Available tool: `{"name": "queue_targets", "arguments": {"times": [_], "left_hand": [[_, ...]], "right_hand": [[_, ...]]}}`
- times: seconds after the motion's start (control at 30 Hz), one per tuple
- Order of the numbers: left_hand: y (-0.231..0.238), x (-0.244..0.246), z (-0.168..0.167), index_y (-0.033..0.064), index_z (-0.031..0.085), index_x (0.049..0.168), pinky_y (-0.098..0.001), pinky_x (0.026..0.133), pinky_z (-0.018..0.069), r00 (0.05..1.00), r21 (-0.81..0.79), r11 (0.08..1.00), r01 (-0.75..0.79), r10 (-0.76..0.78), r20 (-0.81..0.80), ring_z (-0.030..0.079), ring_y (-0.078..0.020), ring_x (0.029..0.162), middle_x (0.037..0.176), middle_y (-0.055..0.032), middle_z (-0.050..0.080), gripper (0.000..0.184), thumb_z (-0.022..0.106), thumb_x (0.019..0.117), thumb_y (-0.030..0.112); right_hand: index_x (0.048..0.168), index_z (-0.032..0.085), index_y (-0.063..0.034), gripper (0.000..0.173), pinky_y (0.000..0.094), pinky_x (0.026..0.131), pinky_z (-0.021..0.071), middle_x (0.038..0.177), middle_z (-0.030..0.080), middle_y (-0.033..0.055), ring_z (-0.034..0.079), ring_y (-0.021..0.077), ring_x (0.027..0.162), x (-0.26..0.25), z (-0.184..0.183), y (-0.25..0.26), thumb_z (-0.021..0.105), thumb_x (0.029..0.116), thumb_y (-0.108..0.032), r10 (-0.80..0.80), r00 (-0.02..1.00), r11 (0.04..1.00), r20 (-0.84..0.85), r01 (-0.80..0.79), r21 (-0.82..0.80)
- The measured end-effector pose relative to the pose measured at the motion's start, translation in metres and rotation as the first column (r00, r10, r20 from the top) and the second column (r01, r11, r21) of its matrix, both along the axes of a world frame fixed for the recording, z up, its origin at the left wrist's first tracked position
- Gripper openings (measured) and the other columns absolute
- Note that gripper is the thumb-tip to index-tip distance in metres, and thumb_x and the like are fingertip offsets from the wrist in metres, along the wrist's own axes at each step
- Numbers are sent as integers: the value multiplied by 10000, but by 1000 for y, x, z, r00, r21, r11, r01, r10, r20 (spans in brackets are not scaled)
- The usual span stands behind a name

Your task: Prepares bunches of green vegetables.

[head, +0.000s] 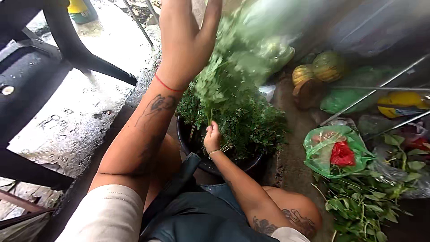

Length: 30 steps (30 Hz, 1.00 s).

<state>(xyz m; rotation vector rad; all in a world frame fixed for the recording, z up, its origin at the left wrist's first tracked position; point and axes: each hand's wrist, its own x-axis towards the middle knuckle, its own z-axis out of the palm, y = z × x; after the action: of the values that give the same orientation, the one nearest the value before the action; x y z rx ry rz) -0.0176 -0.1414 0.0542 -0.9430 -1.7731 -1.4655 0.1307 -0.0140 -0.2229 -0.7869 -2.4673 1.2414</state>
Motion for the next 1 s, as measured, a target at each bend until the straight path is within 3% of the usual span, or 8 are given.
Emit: {"name": "queue_targets", "arguments": {"times": [0.07,0.17,0.27,0.4,0.57,0.83,0.93,1.0], "left_hand": [[-4,-21,-24,-80,561,1266,-374,935,546,988,-47,999,21,-13,154,650,-236,1123,1223,-231,634,413,571,1009,243],[-12,-53,-56,-31,457,1437,-344,897,575,921,-73,997,26,4,389,664,-210,1112,1419,-224,536,531,590,969,180],[-22,-78,-81,31,405,1487,-358,855,566,757,-31,1000,-3,22,653,670,-199,1059,1437,-190,535,583,616,956,147],[-27,-95,-96,63,387,1500,-383,821,537,588,92,996,-16,-65,807,640,-222,1060,1357,-181,581,577,606,974,158],[-26,-105,-105,36,378,1513,-403,902,547,590,76,997,-1,-61,805,657,-241,1088,1358,-207,585,592,596,973,143],[-34,-114,-114,37,424,1489,-486,961,524,621,35,995,-98,34,783,629,-308,1184,1390,-225,575,577,616,963,174],[-33,-119,-122,20,410,1486,-485,949,527,585,60,991,-116,20,810,636,-316,1160,1374,-238,579,566,608,971,145],[-33,-121,-130,15,396,1496,-471,921,544,529,94,990,-109,-22,848,657,-303,1104,1352,-233,589,573,598,973,134]], "right_hand": [[1445,504,35,393,469,1060,495,1244,660,243,645,340,1170,-4,-29,-10,392,1093,-99,22,965,996,260,2,-94],[1455,500,28,397,455,1086,476,1308,643,231,628,326,1224,-9,-52,-18,398,1091,-92,45,897,977,439,51,-205],[1428,499,29,376,387,792,568,1113,703,171,691,232,880,-18,-52,-23,383,1114,-142,51,926,879,375,137,-456],[1292,577,40,364,247,487,491,771,668,76,564,104,520,-22,-36,-18,373,1141,-220,13,979,683,201,138,-718],[1167,649,98,240,180,462,398,662,574,4,452,28,491,-26,3,1,507,1074,-72,-130,989,807,-66,67,-587],[1133,671,152,245,156,560,518,722,663,11,586,-5,585,-32,52,33,564,1006,-28,-16,858,998,-513,-14,-53],[1194,610,114,227,202,605,539,799,670,65,625,66,643,-33,58,36,553,1042,-44,-62,959,950,-276,-28,-312],[1211,561,74,207,216,531,523,800,666,82,616,93,589,-36,60,38,520,1077,-79,-86,991,866,-100,25,-500]]}}
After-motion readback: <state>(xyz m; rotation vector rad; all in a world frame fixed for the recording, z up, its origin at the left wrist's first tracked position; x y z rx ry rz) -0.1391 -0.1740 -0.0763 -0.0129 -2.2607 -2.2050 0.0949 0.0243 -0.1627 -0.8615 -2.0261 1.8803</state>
